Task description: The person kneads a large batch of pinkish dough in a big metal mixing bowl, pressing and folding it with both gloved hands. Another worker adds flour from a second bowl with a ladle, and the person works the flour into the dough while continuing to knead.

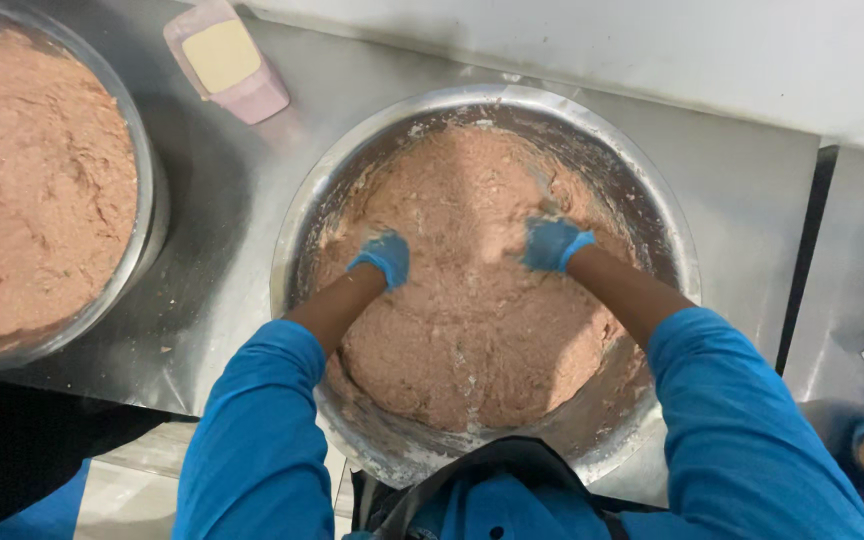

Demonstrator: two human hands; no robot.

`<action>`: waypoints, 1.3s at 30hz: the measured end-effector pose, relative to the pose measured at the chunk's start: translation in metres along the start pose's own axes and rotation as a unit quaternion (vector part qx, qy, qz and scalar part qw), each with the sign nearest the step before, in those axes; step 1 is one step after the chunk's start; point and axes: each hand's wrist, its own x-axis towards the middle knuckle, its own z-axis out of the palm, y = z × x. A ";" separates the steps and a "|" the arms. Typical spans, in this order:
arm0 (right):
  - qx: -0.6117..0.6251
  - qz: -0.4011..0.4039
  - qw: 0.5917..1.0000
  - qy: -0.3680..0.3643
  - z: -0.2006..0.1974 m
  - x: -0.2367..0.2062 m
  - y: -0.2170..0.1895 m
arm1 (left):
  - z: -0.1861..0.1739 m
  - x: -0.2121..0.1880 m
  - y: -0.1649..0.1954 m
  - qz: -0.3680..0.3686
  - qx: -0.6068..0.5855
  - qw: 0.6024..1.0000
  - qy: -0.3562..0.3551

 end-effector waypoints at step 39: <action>0.160 -0.018 0.987 0.025 0.063 -0.089 -0.132 | 0.100 -0.042 0.097 -0.063 -0.835 0.543 -0.058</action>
